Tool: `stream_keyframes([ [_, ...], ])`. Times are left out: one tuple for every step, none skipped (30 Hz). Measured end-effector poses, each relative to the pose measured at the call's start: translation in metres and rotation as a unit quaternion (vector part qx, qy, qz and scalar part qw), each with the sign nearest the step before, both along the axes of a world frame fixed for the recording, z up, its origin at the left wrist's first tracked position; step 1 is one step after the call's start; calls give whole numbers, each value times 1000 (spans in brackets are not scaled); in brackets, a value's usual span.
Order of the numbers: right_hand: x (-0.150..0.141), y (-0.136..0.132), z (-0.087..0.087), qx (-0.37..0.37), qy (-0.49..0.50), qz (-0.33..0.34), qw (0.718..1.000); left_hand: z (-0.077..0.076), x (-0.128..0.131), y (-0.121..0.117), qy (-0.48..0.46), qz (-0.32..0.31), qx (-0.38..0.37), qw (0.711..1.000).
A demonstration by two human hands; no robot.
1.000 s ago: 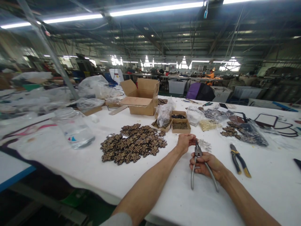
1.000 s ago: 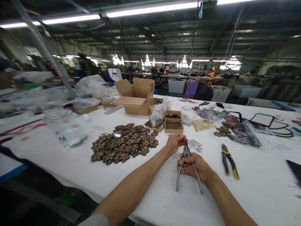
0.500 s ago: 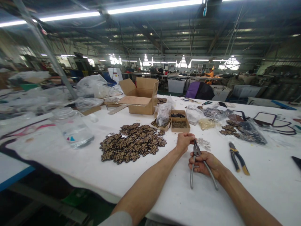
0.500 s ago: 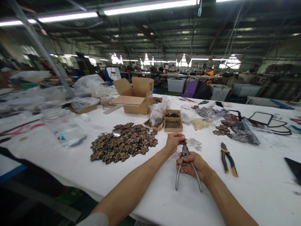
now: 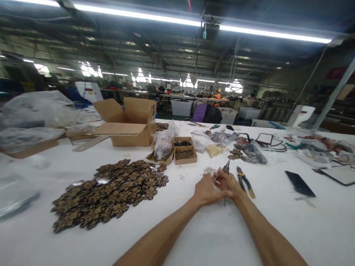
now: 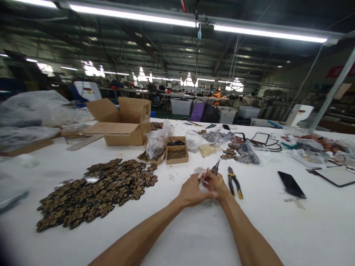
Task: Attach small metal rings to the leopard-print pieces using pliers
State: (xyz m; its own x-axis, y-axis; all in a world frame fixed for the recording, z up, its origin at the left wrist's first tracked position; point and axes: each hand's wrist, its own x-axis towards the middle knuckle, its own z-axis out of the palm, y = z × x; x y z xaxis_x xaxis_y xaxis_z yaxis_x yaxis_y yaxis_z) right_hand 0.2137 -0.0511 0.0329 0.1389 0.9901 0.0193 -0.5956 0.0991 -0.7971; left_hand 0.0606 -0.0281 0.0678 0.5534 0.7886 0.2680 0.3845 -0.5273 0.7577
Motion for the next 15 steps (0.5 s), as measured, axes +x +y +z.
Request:
stream_keyframes([
  [1,0,-1,6,7,-16,1000,-3,2,-9,24,-3,7,1000],
  [0,1,-2,16,18,-35,999,-7,5,-16,41,5,12,999],
  [-2,1,-2,28,28,-47,998,-11,7,-23,54,20,15,998],
  [-5,1,-3,37,31,-45,998,-16,10,-27,62,38,20,997],
  [-8,0,-3,45,32,-40,998,-20,12,-30,68,54,24,996],
  [-11,0,-4,47,33,-36,998,-24,13,-31,75,67,29,995],
  [-12,0,-5,46,35,-32,998,-27,14,-32,85,75,32,993],
  [-14,1,-6,41,37,-31,998,-29,15,-32,98,80,35,991],
  [-14,1,-7,36,38,-31,998,-30,15,-31,115,81,35,989],
  [-14,2,-8,30,39,-32,998,-30,15,-30,132,80,35,987],
  [-14,3,-10,26,40,-32,998,-30,15,-29,147,79,34,985],
  [-13,4,-12,22,41,-34,998,-29,15,-29,160,78,33,984],
  [-13,5,-14,19,42,-35,998,-28,15,-28,169,76,32,982],
  [-12,6,-16,16,43,-37,998,-27,15,-28,175,76,31,981],
  [-12,7,-18,13,43,-39,998,-27,15,-28,180,78,31,980],
])
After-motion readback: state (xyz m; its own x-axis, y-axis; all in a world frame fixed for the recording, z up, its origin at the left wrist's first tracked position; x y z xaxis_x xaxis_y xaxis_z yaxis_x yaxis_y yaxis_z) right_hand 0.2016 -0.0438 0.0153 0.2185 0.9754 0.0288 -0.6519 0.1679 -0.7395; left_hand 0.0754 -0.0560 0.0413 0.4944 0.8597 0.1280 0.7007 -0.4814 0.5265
